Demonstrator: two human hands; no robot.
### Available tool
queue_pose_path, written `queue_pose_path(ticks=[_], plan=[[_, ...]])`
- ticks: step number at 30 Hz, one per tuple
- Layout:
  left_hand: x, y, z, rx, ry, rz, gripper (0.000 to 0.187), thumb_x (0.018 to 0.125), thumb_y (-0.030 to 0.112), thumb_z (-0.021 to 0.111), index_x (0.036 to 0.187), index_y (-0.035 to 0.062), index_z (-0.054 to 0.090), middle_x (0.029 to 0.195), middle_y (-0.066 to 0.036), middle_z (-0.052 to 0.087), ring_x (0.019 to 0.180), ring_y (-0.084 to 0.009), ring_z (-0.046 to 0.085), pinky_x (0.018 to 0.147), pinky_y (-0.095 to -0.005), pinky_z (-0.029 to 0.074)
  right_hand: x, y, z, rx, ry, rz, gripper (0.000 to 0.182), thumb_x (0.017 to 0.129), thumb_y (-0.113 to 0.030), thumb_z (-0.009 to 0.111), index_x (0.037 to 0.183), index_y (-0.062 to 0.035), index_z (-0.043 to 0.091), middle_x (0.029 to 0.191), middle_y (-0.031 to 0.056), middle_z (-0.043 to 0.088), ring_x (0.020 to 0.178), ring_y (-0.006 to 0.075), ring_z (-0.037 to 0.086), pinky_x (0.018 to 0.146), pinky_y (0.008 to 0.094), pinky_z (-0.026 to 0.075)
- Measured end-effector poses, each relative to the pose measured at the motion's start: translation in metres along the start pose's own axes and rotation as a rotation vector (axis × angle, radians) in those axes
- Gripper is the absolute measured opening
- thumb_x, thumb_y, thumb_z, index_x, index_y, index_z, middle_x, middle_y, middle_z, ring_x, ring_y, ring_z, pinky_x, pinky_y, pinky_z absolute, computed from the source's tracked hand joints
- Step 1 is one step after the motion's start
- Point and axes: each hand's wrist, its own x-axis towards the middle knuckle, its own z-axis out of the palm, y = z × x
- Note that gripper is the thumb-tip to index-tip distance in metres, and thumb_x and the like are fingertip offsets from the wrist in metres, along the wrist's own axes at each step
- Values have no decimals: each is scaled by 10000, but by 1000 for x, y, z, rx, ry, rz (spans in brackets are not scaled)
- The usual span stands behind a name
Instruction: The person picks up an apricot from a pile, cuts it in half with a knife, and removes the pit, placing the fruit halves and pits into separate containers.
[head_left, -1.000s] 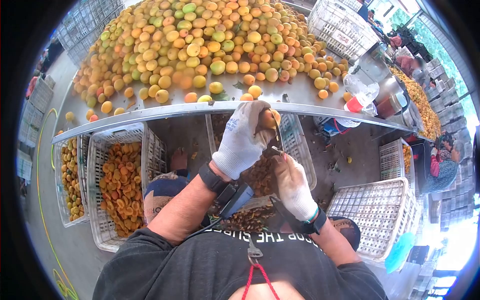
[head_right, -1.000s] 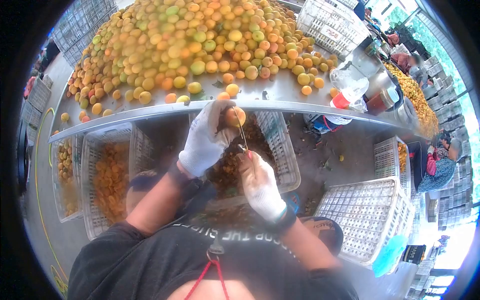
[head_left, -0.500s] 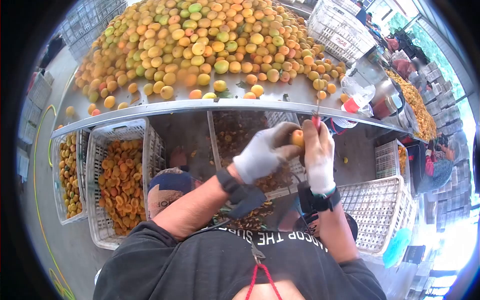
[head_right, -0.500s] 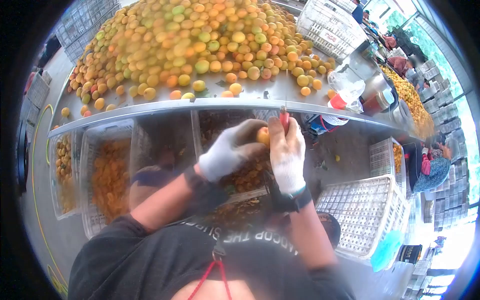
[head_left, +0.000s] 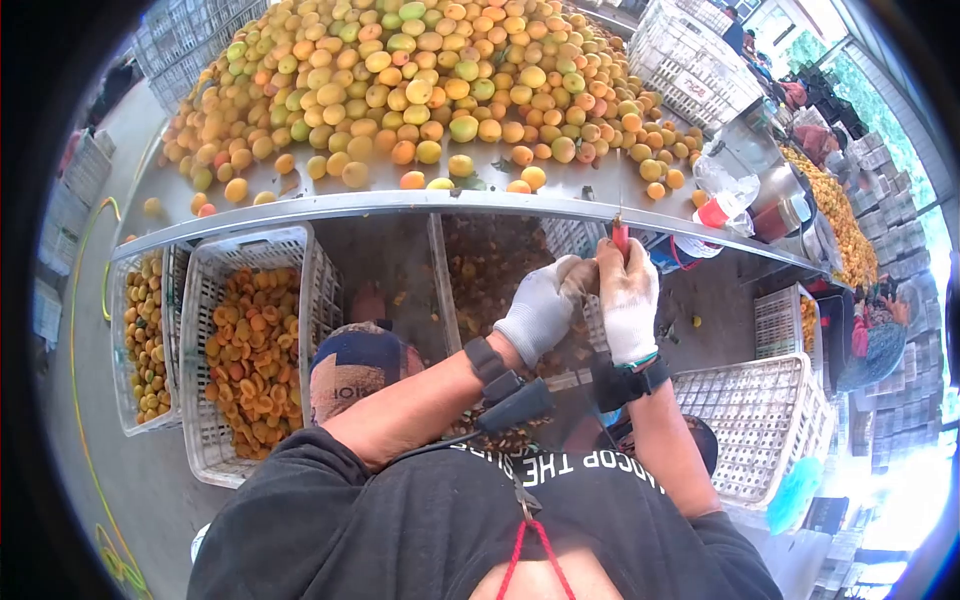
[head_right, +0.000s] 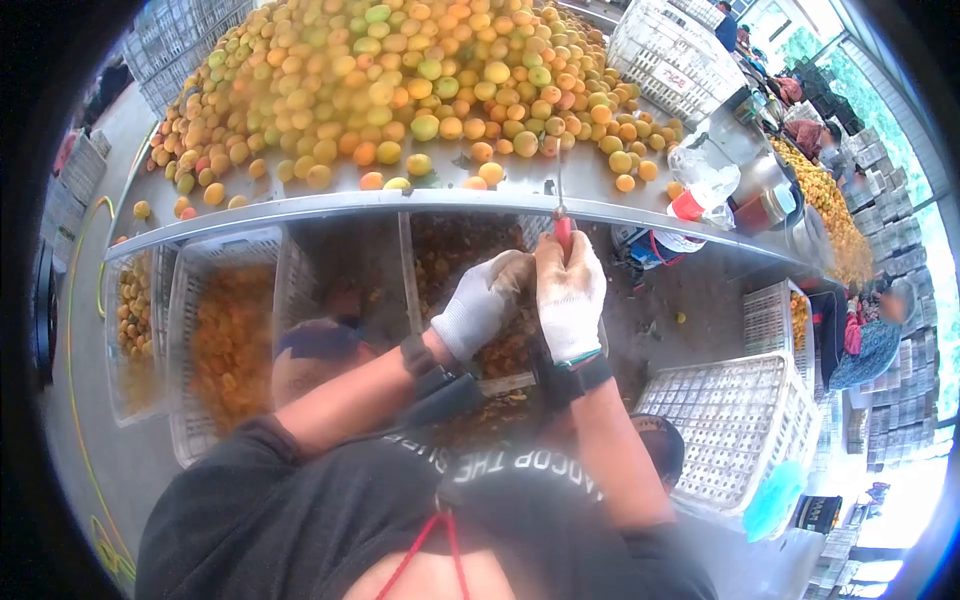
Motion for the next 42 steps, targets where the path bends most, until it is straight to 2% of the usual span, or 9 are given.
queue_pose_path(ticks=[6, 8, 17, 23, 25, 31, 38, 40, 42], plan=[[1, -5, 12, -289, -41, -252, 448, 1003, 445, 468, 1061, 48, 668, 884, -93, 666, 783, -169, 610, 711, -303, 500, -3, -7, 8, -55, 21, 2, 211, 894, -196, 583, 875, 5, 642, 765, 223, 629, 700, 357, 616, 657, 394, 479], [11, -33, 23, -851, 35, -298, 472, 1009, 497, 432, 1141, 99, 648, 969, -50, 652, 848, -152, 588, 785, -286, 490, -6, -14, 12, -63, -7, 2, 197, 882, -187, 588, 889, 1, 647, 746, 221, 629, 680, 347, 622, 652, 389, 484], [-10, 27, 0, -1196, 37, -639, 519, 964, 603, 437, 1144, 148, 612, 992, -31, 637, 926, -157, 605, 814, -315, 497, -8, -20, 30, -230, -69, -113, 188, 886, -151, 582, 926, 21, 645, 720, 212, 617, 655, 306, 617, 624, 367, 472], [3, -20, 1, -701, 123, -253, 513, 991, 561, 424, 1063, 112, 660, 854, -24, 655, 809, -155, 621, 718, -304, 483, -2, -29, 42, 172, -48, 217, 217, 909, -188, 609, 928, 22, 659, 714, 151, 648, 670, 186, 601, 669, 338, 471], [-3, -10, -1, -442, 197, -120, 512, 1006, 536, 414, 1059, 94, 666, 854, -29, 658, 818, -142, 622, 707, -293, 475, 1, -23, 44, 214, -42, 225, 206, 901, -179, 618, 915, 22, 662, 716, 159, 646, 666, 189, 600, 667, 338, 471], [-17, 15, 1, -1136, 54, -380, 386, 1043, 405, 395, 1242, 126, 573, 1090, -45, 630, 1012, -132, 593, 889, -274, 485, -11, -28, 33, 4, -34, -113, 119, 862, -106, 619, 859, 10, 647, 675, 186, 612, 602, 269, 630, 596, 344, 485], [-31, 32, -1, -1084, 112, -648, 368, 1023, 451, 420, 1151, 145, 577, 1021, -15, 616, 936, -140, 606, 832, -294, 504, -22, -27, 22, -20, -130, -217, 90, 827, -67, 630, 772, -26, 572, 625, 188, 560, 564, 358, 584, 538, 362, 466], [-40, 27, -1, -1060, 65, -636, 472, 983, 488, 495, 1292, 133, 520, 1202, -16, 578, 1122, -101, 553, 957, -260, 455, -23, -23, 20, -38, -135, -252, 105, 800, -59, 639, 751, -37, 548, 629, 185, 554, 569, 370, 576, 537, 372, 464], [-42, -22, 4, -1040, -13, -582, 466, 980, 467, 507, 1288, 118, 515, 1196, -19, 579, 1115, -105, 557, 954, -261, 457, -26, -18, 18, -44, -217, -301, 74, 837, -15, 577, 771, -1, 545, 598, 103, 476, 537, 132, 443, 526, 283, 418]])
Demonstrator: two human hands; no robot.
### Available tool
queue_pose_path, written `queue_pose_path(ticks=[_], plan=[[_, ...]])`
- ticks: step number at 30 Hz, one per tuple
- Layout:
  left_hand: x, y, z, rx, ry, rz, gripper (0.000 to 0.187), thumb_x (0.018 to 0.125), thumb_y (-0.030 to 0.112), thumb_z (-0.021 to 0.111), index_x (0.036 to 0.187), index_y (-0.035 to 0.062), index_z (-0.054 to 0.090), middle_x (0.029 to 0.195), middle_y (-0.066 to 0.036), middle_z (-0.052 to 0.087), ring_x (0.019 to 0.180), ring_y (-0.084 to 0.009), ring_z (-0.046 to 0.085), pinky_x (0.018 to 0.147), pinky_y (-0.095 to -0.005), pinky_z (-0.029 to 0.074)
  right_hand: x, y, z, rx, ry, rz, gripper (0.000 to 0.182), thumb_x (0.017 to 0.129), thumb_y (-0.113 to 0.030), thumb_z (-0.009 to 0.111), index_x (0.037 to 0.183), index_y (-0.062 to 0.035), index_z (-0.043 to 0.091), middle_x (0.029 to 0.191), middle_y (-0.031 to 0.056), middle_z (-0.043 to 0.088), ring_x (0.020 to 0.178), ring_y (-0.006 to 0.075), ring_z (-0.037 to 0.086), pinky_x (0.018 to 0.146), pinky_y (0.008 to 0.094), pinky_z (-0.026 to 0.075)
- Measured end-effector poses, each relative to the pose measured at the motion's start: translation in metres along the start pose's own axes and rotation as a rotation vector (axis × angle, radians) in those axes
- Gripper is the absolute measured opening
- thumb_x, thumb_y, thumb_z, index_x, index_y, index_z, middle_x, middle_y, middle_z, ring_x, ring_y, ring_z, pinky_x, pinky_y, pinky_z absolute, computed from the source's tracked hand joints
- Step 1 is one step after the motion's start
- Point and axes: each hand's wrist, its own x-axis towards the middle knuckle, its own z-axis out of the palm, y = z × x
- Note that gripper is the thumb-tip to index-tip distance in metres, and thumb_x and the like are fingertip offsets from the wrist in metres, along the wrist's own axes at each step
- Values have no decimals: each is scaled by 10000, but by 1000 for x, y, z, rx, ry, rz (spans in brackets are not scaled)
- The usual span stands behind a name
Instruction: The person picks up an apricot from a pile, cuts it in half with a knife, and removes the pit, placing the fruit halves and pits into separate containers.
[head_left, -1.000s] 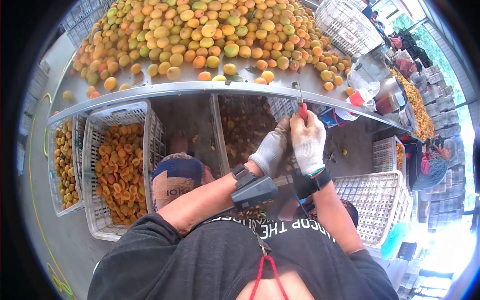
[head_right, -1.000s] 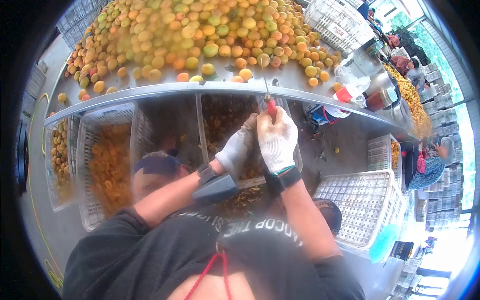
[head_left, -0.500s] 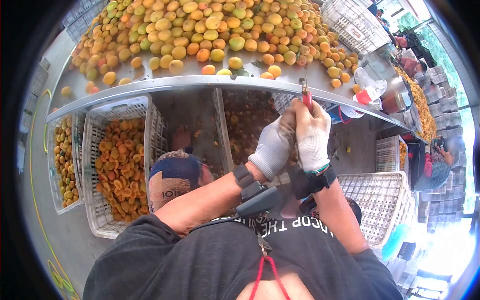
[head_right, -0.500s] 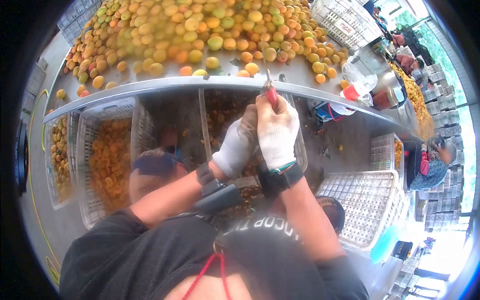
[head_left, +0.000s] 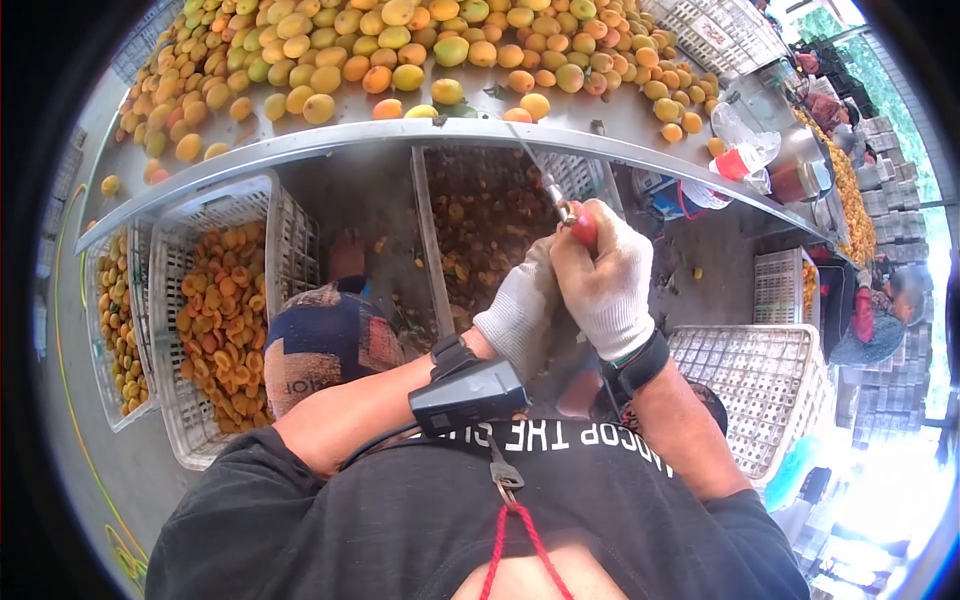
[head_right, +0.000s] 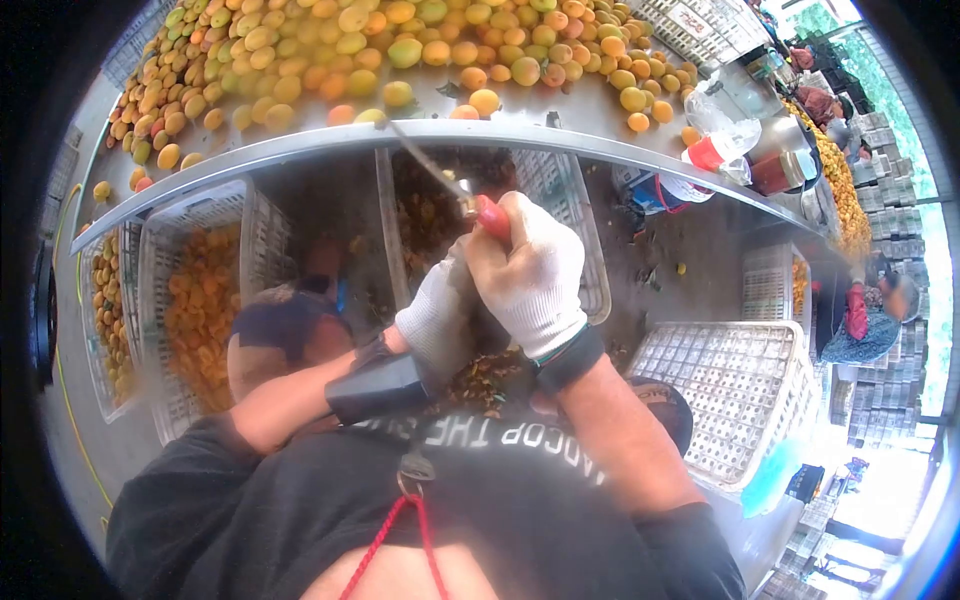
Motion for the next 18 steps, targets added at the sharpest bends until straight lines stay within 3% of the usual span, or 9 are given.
queue_pose_path(ticks=[2, 4, 5, 7, 8, 10, 14, 16, 18], plan=[[3, -8, -9, 43, -81, 9, 460, 977, 446, 518, 1284, 103, 511, 1190, -22, 580, 1108, -108, 561, 951, -262, 459, -3, 1, -4, -1, -33, -1, 68, 811, -26, 599, 768, -17, 548, 622, 126, 503, 559, 211, 491, 532, 316, 435], [-9, 4, 8, -88, 14, -187, 373, 986, 490, 478, 1141, 162, 566, 985, -3, 607, 890, -126, 618, 734, -297, 521, -4, 1, -8, -3, -88, -20, 91, 759, -49, 643, 761, -48, 552, 670, 170, 558, 603, 370, 588, 542, 382, 469], [-14, 6, 14, -93, 17, -194, 373, 986, 490, 478, 1141, 162, 566, 985, -3, 607, 890, -126, 618, 734, -297, 521, -6, 3, -11, -5, -93, -12, 91, 759, -49, 643, 761, -48, 552, 670, 170, 558, 603, 370, 588, 542, 382, 469], [-21, 9, 21, -95, 78, -150, 374, 998, 292, 503, 1285, 53, 496, 1182, -52, 581, 1143, -142, 558, 973, -273, 459, -7, 4, -14, 18, -146, -46, 113, 748, -53, 655, 757, -47, 542, 686, 165, 561, 608, 365, 590, 545, 389, 472], [-20, 6, 18, -96, 80, -152, 374, 998, 292, 503, 1285, 53, 496, 1182, -52, 581, 1143, -142, 558, 973, -273, 459, -6, 5, -16, 18, -147, -44, 113, 748, -53, 655, 757, -47, 542, 686, 165, 561, 608, 365, 590, 545, 389, 472], [-18, 0, 11, 140, -6, -96, 352, 975, 462, 520, 1120, 143, 557, 988, -24, 602, 918, -126, 617, 740, -289, 520, -4, 4, -21, 34, -185, -137, 64, 730, 7, 591, 743, -13, 531, 635, 141, 489, 521, 278, 492, 522, 338, 426], [-17, -2, 17, -79, 42, -234, 322, 962, 404, 565, 1099, 113, 552, 1007, -34, 593, 921, -130, 611, 773, -293, 521, 2, 1, -32, 10, -310, -263, 69, 704, 12, 586, 737, -15, 532, 665, 155, 519, 580, 358, 547, 532, 371, 440], [-11, 3, 19, 212, -123, 36, 275, 967, 335, 528, 1095, 94, 559, 970, -43, 602, 869, -145, 618, 754, -301, 528, 9, 10, -33, 82, -220, -354, 130, 692, -26, 666, 776, -61, 574, 686, 144, 556, 596, 353, 572, 532, 374, 473], [-2, 14, 21, 521, -294, 307, 237, 972, 266, 490, 1090, 75, 565, 934, -51, 612, 817, -161, 624, 735, -308, 535, 18, 18, -32, 386, -93, 27, 43, 809, -28, 598, 784, 6, 603, 673, 76, 585, 585, 161, 568, 538, 304, 459]])
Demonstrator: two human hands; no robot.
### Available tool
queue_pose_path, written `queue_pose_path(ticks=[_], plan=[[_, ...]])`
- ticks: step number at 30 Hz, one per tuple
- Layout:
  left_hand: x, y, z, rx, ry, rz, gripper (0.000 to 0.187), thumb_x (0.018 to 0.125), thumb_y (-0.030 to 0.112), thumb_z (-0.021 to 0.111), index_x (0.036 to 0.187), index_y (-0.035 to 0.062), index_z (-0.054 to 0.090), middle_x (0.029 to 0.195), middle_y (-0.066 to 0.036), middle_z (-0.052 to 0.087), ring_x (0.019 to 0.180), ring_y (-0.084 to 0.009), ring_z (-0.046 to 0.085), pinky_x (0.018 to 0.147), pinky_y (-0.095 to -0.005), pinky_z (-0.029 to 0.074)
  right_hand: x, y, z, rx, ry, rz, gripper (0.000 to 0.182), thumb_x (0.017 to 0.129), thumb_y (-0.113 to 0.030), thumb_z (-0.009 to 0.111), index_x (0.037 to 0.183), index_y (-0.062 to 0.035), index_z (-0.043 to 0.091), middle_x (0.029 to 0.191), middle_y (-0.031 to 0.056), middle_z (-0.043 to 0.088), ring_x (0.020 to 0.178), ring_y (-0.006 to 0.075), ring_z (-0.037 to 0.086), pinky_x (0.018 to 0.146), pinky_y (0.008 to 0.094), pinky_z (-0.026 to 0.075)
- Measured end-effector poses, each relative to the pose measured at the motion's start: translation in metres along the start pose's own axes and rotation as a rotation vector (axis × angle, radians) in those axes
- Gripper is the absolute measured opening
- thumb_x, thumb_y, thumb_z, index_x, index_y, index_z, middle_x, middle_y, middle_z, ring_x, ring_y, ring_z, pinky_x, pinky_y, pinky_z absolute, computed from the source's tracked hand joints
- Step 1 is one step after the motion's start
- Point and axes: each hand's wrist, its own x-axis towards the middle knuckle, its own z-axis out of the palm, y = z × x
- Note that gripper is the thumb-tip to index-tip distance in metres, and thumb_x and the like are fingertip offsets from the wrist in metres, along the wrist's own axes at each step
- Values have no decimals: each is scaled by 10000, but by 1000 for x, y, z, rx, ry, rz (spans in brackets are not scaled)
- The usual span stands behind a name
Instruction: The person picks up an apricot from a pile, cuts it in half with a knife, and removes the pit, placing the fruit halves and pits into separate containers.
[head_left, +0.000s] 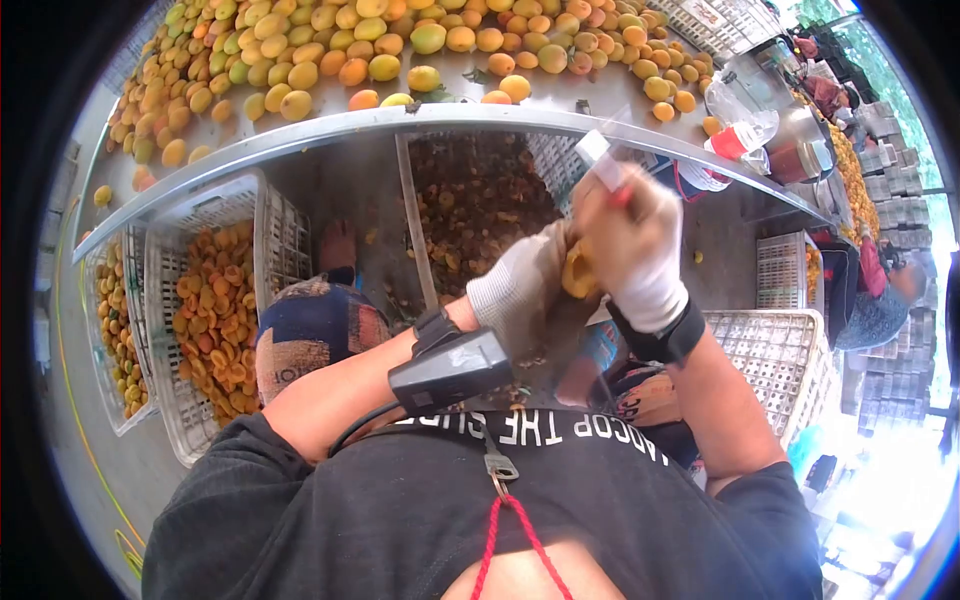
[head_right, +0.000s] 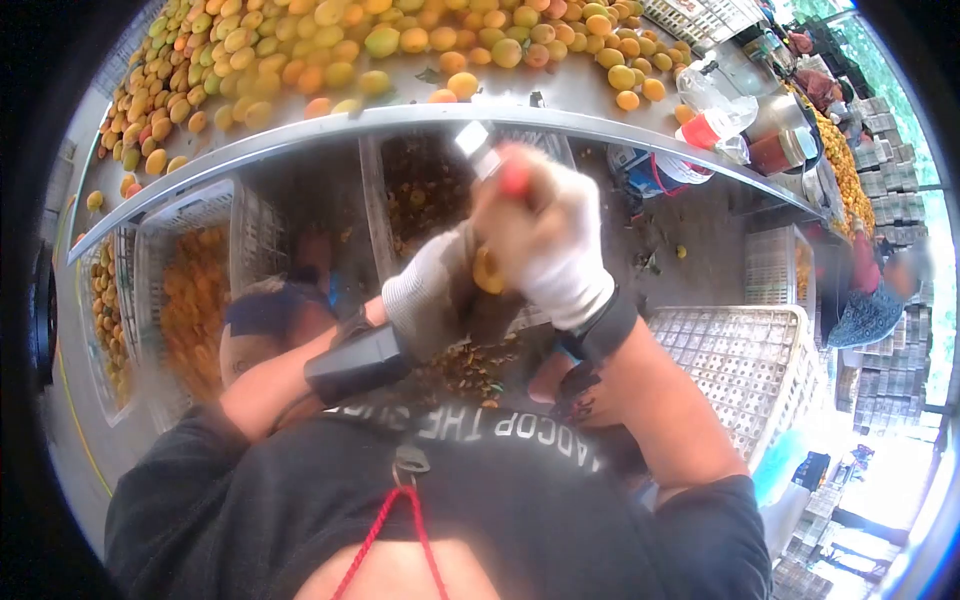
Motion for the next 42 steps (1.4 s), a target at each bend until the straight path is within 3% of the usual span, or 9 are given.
queue_pose_path(ticks=[2, 3, 4, 13, 20, 23, 31, 34, 42], plan=[[16, 16, -23, -538, -195, -415, 251, 950, 295, 566, 1024, 60, 614, 861, -57, 639, 731, -170, 632, 599, -283, 498, 12, -4, -9, 369, 201, 284, 111, 858, -51, 578, 777, 16, 614, 699, 25, 601, 624, 85, 530, 565, 252, 439], [16, 34, 0, -447, 271, -479, 252, 951, 264, 554, 1057, 41, 603, 927, -96, 657, 783, -181, 650, 635, -310, 519, 12, -4, -11, 372, 209, 275, 111, 858, -51, 578, 777, 16, 614, 699, 25, 601, 624, 85, 530, 565, 252, 439], [26, 18, -29, -495, -89, -433, 294, 939, 250, 563, 1139, 34, 576, 1008, -123, 648, 849, -198, 647, 699, -341, 533, 11, -2, -13, 388, 281, 281, 144, 883, -99, 578, 782, 1, 602, 701, 29, 593, 631, 87, 534, 576, 241, 433], [22, 27, -6, -164, 55, -194, 453, 928, 158, 625, 1333, -1, 498, 1020, -62, 618, 845, -118, 593, 735, -264, 499, -5, 5, 6, 51, 327, 227, 137, 924, -136, 617, 911, 0, 628, 714, -12, 555, 660, 60, 490, 601, 247, 434], [30, 24, -12, 43, 143, -133, 284, 892, 165, 690, 1103, 14, 573, 912, -10, 600, 797, -65, 541, 698, -207, 435, -9, 15, -11, 68, 389, 171, 179, 940, -171, 617, 947, 4, 579, 778, 55, 576, 709, 104, 513, 654, 287, 459], [30, 25, -11, -37, 174, -183, 262, 880, 231, 691, 1049, 63, 584, 897, 23, 560, 755, -49, 466, 684, -206, 376, -13, 16, -16, -2, 129, 256, 159, 941, -145, 610, 950, 13, 590, 823, 38, 597, 777, 101, 530, 738, 266, 459], [28, 36, -3, 72, 129, -51, 364, 865, 121, 679, 1191, 16, 557, 1019, -12, 614, 908, -82, 580, 770, -213, 462, -11, 21, -32, 164, 243, 393, 184, 942, -154, 597, 966, 23, 639, 762, 5, 601, 729, 79, 524, 675, 249, 448], [28, 39, -7, 82, 121, -53, 381, 849, 106, 673, 1201, 17, 558, 1022, -14, 614, 907, -86, 589, 778, -221, 471, -11, 24, -48, -265, 306, 57, 175, 927, -138, 588, 909, 25, 651, 750, 7, 612, 688, 70, 536, 645, 244, 446], [31, 33, -7, 133, 174, -90, 393, 821, 157, 649, 1169, 19, 532, 871, -40, 581, 701, -97, 553, 574, -239, 446, -19, -22, -46, 440, 360, 132, 281, 970, -270, 592, 919, 4, 618, 812, 98, 668, 566, 89, 519, 502, 229, 409]])
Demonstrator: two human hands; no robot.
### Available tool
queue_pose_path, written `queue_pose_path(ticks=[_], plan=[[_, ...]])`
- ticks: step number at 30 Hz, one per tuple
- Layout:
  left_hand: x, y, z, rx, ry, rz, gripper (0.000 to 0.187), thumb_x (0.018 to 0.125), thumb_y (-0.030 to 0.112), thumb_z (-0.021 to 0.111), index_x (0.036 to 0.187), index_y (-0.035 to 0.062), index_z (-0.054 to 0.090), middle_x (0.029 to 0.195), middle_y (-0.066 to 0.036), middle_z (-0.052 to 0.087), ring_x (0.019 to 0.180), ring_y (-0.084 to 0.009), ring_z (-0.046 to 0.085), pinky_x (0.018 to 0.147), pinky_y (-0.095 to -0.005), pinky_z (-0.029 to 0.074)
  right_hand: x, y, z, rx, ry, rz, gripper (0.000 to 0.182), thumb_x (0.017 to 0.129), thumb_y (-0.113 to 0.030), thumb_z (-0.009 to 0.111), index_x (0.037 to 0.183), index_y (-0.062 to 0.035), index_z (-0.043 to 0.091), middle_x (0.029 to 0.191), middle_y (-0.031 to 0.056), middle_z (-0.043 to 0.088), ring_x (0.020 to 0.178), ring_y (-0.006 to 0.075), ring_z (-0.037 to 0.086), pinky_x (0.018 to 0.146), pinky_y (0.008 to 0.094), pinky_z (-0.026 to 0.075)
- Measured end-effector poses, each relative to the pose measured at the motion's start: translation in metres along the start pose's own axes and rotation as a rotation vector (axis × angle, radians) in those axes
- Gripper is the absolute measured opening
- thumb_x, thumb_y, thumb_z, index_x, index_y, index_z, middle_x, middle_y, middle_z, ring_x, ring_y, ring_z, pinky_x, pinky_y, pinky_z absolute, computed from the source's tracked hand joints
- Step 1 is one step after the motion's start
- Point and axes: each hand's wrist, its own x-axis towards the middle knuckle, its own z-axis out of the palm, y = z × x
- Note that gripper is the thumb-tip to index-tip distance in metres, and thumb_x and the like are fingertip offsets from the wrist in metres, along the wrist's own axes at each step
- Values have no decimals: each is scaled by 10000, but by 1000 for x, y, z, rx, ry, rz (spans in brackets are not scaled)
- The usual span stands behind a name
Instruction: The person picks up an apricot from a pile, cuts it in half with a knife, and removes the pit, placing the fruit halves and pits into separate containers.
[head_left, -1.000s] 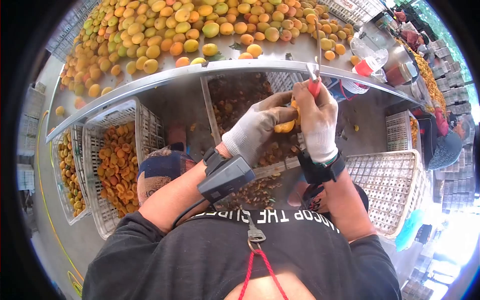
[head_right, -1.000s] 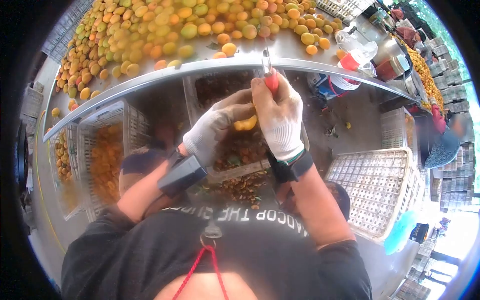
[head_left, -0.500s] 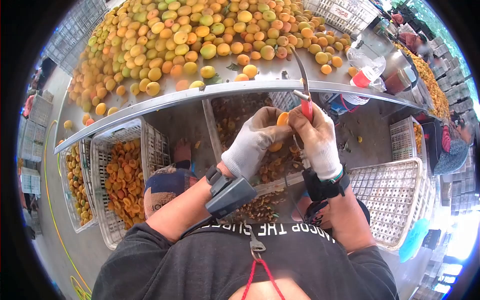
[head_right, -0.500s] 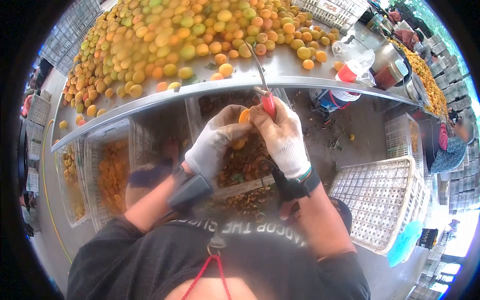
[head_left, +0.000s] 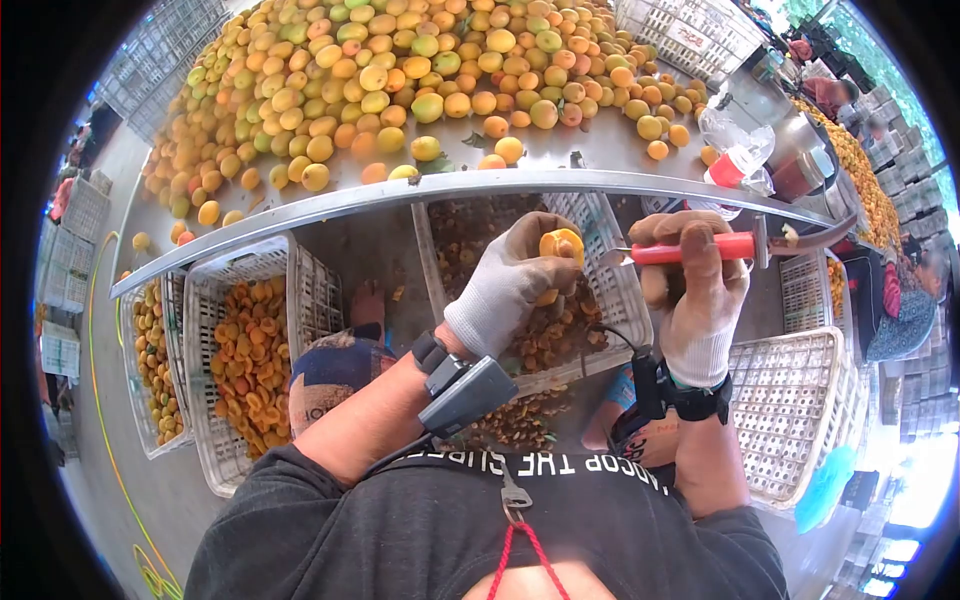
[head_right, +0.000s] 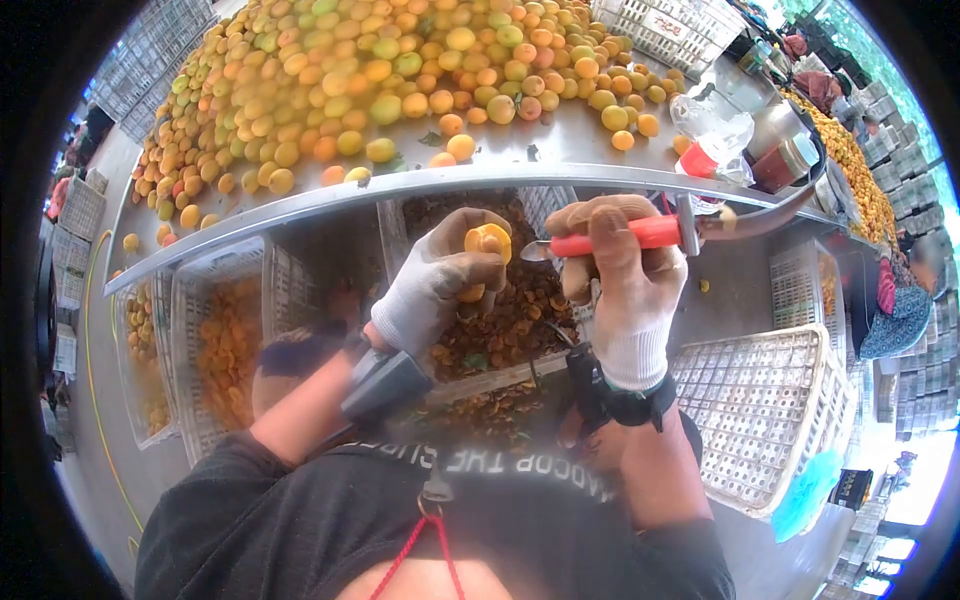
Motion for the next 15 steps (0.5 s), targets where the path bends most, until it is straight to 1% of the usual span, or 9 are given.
queue_pose_path(ticks=[2, 3, 6, 9, 11, 12, 14, 15], plan=[[2, -2, 0, 75, -10, 21, 384, 832, 152, 650, 1171, 19, 529, 891, -30, 580, 723, -92, 554, 601, -237, 450, 0, 4, 3, 57, -33, 59, 266, 964, -253, 590, 868, -5, 596, 850, 119, 676, 581, 84, 533, 509, 233, 425], [2, -3, 1, 75, -10, 19, 384, 832, 152, 650, 1171, 19, 529, 891, -30, 580, 723, -92, 554, 601, -237, 450, 0, 6, 3, 28, -45, 78, 250, 962, -232, 583, 847, -10, 586, 885, 139, 682, 588, 82, 542, 517, 235, 436], [1, -2, 4, 81, 3, 15, 370, 840, 145, 648, 1169, 23, 531, 909, -19, 575, 742, -88, 550, 621, -231, 450, -2, 11, 4, 54, -53, 118, 239, 962, -220, 573, 854, -8, 588, 893, 140, 685, 597, 85, 543, 535, 234, 440], [1, -3, 3, 107, 6, -8, 363, 841, 139, 653, 1165, 21, 537, 928, -14, 573, 767, -77, 539, 642, -225, 448, 0, 11, 3, 5, -117, 97, 283, 982, -243, 557, 828, -8, 592, 891, 144, 691, 604, 89, 543, 558, 226, 441], [3, -9, 1, 206, 20, 124, 353, 846, 133, 654, 1163, 18, 548, 943, -13, 574, 783, -65, 525, 651, -228, 450, -1, 13, 4, -23, -144, 84, 301, 989, -250, 551, 814, -9, 594, 883, 144, 693, 602, 88, 542, 563, 223, 440], [4, -11, 0, 206, 18, 124, 353, 846, 133, 654, 1163, 18, 548, 943, -13, 574, 783, -65, 525, 651, -228, 450, -2, 15, 5, -34, -119, 89, 335, 999, -272, 535, 795, -12, 590, 874, 146, 694, 581, 93, 536, 550, 227, 437], [4, -14, -1, 253, 9, 190, 347, 849, 115, 654, 1168, 14, 566, 1001, -16, 590, 857, -69, 535, 741, -235, 469, -4, 19, 7, -47, -94, 94, 370, 1008, -295, 519, 776, -14, 586, 864, 147, 695, 561, 98, 531, 536, 230, 433], [5, -16, 0, 252, 8, 190, 347, 849, 115, 654, 1168, 14, 566, 1001, -16, 590, 857, -69, 535, 741, -235, 469, -3, 21, 8, 29, -48, 125, 395, 1013, -315, 505, 762, -19, 579, 857, 155, 694, 538, 109, 524, 511, 238, 425]])
